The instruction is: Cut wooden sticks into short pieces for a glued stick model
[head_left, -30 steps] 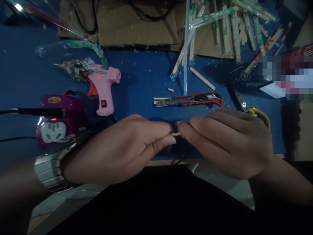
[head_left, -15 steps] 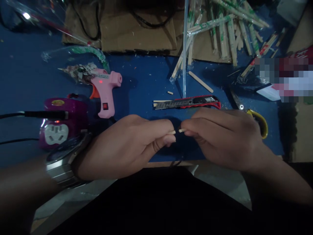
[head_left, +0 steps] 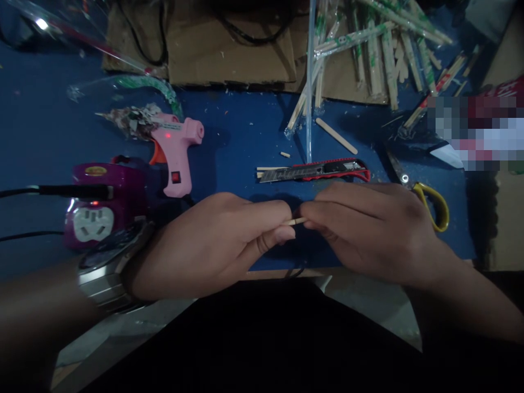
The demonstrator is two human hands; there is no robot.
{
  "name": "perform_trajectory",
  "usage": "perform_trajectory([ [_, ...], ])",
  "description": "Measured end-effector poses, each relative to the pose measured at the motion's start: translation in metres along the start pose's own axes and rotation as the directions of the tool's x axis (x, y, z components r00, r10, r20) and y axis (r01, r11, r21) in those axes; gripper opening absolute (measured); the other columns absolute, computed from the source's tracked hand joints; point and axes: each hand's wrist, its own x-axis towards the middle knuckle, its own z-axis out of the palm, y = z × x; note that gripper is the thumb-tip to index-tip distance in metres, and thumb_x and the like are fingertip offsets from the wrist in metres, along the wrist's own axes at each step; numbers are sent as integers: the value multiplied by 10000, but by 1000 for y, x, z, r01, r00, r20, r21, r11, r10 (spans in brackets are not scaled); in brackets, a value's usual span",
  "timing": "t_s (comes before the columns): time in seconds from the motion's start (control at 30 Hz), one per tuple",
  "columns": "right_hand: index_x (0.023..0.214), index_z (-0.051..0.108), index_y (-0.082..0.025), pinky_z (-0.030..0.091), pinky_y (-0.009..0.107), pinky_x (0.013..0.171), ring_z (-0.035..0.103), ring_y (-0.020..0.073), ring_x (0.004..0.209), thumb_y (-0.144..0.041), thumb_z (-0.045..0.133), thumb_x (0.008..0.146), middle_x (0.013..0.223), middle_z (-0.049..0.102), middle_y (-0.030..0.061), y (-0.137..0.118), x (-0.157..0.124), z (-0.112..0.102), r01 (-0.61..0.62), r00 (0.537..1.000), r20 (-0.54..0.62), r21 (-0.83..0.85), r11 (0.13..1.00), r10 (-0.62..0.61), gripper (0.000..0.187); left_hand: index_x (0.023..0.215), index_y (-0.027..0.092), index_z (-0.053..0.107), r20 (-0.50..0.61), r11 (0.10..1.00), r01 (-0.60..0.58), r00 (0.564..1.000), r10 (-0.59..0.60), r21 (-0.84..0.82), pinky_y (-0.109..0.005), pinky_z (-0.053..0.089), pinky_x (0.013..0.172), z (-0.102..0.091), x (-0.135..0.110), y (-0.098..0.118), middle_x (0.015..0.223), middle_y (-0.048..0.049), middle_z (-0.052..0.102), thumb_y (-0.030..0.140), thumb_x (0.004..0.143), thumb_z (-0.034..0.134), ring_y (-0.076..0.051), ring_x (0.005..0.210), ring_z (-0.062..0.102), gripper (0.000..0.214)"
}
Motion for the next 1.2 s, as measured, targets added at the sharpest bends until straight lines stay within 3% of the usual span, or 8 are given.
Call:
perform_trajectory([
  [0.47, 1053, 746, -179, 514, 333, 703, 704, 178, 802, -75, 619, 1086, 926, 752, 28, 1, 0, 2, -11, 1000, -21, 4, 1000, 11, 168, 821, 256, 415, 2, 1000, 3, 1000, -3, 27, -300, 295, 445, 1, -1, 0, 604, 88, 503, 356, 1188, 528, -84, 465, 456, 397],
  [0.63, 1142, 752, -199, 598, 331, 821, 736, 174, 883, -218, 648, 1140, 1006, 780, 32, 3, 2, 2, -62, 996, -50, 195, 979, 73, 106, 854, 258, 493, -14, 999, -9, 1000, 10, 33, -305, 320, 486, -1, -1, 2, 615, 84, 520, 365, 1190, 514, -97, 482, 471, 354],
  [0.77, 1124, 745, -207, 586, 308, 802, 712, 146, 864, -296, 658, 1151, 988, 761, 19, 5, 3, -3, -97, 993, -33, 346, 933, 116, 127, 833, 240, 546, -61, 1000, -3, 998, 3, 9, -280, 353, 514, -5, -1, 8, 591, 95, 485, 320, 1142, 577, -75, 465, 427, 321],
  [0.87, 1015, 709, -192, 549, 299, 723, 666, 134, 777, -282, 755, 1089, 882, 701, 1, 7, 5, -3, -75, 991, -67, 420, 904, 113, 126, 782, 230, 528, -111, 1000, 14, 994, -14, -3, -255, 350, 508, -6, -3, 11, 575, 107, 437, 262, 1075, 640, -55, 449, 344, 315],
  [0.97, 832, 603, -227, 481, 319, 644, 551, 124, 643, -246, 797, 1039, 725, 552, -47, 7, 6, -1, -55, 985, -122, 464, 884, 125, 284, 750, 220, 513, -147, 1000, -10, 989, 11, 14, -237, 333, 502, -5, -4, 10, 587, 106, 419, 234, 1025, 686, -45, 476, 331, 324],
  [1.07, 743, 499, -246, 421, 336, 612, 453, 119, 580, -189, 759, 1029, 662, 440, -66, 5, 7, 0, -49, 981, -146, 454, 890, 128, 391, 749, 218, 515, -152, 999, -29, 988, 32, 22, -234, 341, 512, -3, -4, 9, 597, 104, 430, 233, 1019, 702, -45, 493, 346, 329],
  [1.2, 706, 433, -251, 399, 346, 619, 409, 124, 583, -111, 648, 1041, 651, 408, -58, 3, 6, -2, -81, 981, -128, 416, 906, 146, 422, 760, 220, 525, -165, 998, -56, 985, 56, 1, -244, 328, 504, -2, -3, 7, 593, 103, 427, 247, 1043, 690, -48, 488, 362, 328],
])
